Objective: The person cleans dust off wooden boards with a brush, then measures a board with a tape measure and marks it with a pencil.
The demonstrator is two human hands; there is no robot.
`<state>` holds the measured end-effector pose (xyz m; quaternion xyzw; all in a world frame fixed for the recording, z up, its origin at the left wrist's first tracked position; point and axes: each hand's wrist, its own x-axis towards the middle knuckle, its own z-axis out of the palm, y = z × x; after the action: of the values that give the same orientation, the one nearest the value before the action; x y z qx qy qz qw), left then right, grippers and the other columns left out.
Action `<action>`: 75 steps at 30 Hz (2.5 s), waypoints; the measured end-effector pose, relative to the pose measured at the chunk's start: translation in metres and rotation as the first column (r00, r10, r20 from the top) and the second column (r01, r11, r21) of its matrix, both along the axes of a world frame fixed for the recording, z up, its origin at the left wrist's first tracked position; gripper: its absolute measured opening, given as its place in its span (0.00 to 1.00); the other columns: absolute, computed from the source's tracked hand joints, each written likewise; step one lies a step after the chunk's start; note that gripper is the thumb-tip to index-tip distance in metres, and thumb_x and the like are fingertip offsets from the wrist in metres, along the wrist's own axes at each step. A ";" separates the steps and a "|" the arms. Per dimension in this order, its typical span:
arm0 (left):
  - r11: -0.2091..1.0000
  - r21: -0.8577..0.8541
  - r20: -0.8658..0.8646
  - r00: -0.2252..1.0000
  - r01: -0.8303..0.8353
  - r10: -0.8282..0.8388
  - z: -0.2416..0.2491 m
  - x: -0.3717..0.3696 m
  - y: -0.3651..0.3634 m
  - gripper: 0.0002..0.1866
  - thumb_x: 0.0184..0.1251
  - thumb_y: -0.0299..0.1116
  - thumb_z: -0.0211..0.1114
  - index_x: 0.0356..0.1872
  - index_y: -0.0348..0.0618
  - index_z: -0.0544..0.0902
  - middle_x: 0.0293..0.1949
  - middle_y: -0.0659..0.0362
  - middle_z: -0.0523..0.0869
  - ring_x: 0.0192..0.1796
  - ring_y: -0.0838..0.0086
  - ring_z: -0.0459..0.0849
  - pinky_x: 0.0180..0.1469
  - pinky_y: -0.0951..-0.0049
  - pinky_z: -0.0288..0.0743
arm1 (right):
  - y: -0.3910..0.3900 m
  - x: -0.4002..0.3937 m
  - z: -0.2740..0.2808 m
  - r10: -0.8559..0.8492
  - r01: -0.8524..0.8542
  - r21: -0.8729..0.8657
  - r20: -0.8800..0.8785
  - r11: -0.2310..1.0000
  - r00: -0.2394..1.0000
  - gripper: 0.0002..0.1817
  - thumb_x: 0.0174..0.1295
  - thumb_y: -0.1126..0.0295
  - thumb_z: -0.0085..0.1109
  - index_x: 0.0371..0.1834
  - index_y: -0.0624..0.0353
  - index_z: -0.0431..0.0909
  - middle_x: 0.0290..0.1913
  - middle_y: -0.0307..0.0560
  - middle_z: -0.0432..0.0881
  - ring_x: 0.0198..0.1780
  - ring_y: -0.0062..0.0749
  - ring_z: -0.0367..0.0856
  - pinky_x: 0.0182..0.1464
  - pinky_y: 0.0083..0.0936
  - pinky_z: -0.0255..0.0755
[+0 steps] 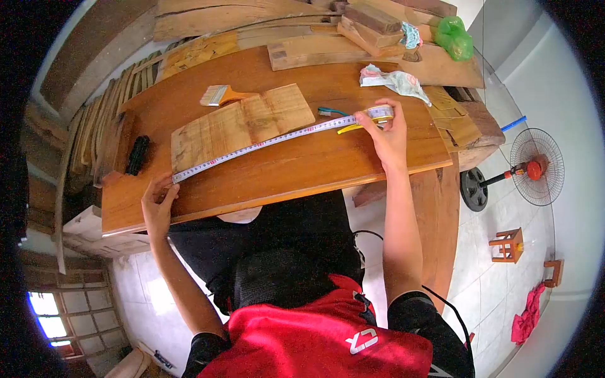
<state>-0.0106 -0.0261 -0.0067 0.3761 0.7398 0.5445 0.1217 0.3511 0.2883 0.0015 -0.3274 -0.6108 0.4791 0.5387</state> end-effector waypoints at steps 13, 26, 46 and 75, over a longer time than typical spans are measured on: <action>1.000 0.028 0.038 0.999 0.014 -0.015 0.002 0.000 0.000 0.15 0.68 0.26 0.69 0.54 0.34 0.84 0.40 0.59 0.88 0.37 0.81 0.81 0.39 0.80 0.74 | 0.002 0.002 -0.001 0.027 -0.028 -0.010 -0.041 1.000 0.999 0.23 0.60 0.76 0.72 0.55 0.58 0.71 0.47 0.43 0.78 0.49 0.24 0.80 0.53 0.23 0.75; 0.998 0.069 0.136 0.990 0.014 -0.023 0.017 -0.022 0.013 0.13 0.70 0.31 0.69 0.50 0.34 0.85 0.37 0.60 0.88 0.34 0.81 0.83 0.33 0.81 0.73 | 0.014 -0.036 0.031 -0.113 0.118 0.046 -0.102 0.992 0.988 0.26 0.62 0.70 0.72 0.58 0.61 0.68 0.50 0.48 0.79 0.50 0.26 0.80 0.51 0.23 0.76; 0.999 0.029 0.067 0.997 0.027 -0.028 0.008 -0.021 0.011 0.14 0.66 0.29 0.71 0.51 0.37 0.88 0.36 0.62 0.88 0.35 0.83 0.80 0.39 0.81 0.72 | 0.014 -0.044 0.003 -0.166 0.170 0.013 -0.143 0.985 0.976 0.29 0.62 0.67 0.74 0.58 0.63 0.66 0.47 0.47 0.77 0.44 0.25 0.78 0.45 0.23 0.76; 0.997 0.036 0.070 0.995 0.068 -0.071 0.008 -0.025 0.008 0.13 0.65 0.30 0.72 0.48 0.34 0.86 0.36 0.59 0.89 0.39 0.80 0.85 0.42 0.79 0.77 | 0.022 -0.040 -0.004 -0.144 0.144 0.017 0.000 0.989 0.990 0.31 0.66 0.62 0.69 0.67 0.62 0.65 0.54 0.48 0.78 0.51 0.30 0.80 0.46 0.28 0.80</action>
<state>-0.0355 -0.0179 0.0015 0.3840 0.7121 0.5654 0.1605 0.3115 0.3106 -0.0022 -0.3662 -0.5899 0.4334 0.5746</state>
